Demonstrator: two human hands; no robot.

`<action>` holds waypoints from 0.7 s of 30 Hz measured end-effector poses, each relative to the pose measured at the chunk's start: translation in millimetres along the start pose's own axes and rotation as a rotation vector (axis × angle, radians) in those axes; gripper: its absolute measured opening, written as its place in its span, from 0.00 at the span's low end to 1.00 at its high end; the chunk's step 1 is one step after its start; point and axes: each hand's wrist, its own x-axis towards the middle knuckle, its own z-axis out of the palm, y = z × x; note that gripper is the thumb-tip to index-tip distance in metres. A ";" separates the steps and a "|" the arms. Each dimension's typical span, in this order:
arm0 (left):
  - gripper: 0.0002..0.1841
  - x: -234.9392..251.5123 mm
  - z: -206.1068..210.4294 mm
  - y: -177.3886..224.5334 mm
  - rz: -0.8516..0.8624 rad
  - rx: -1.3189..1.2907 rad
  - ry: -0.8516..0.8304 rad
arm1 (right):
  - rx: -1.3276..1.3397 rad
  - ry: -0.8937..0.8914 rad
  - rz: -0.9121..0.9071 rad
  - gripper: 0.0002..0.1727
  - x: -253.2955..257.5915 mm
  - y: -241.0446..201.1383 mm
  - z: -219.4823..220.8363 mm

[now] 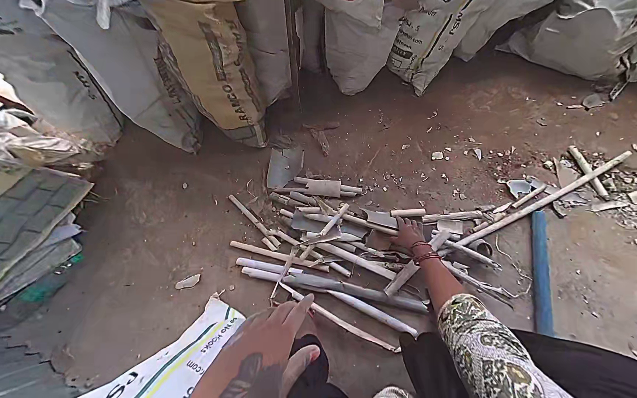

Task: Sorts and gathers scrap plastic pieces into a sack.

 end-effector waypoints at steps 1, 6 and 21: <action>0.33 5.6 -2.7 -5.3 0.072 -0.014 0.077 | -0.001 -0.010 0.047 0.52 3.7 -0.5 -0.3; 0.35 50.5 -6.0 -24.8 0.185 -0.140 0.099 | 0.049 -0.096 0.135 0.23 -16.5 -50.5 -56.9; 0.12 111.6 -19.3 -9.6 -0.119 -1.484 0.906 | 0.773 -0.042 -0.260 0.20 -56.7 -74.0 -109.8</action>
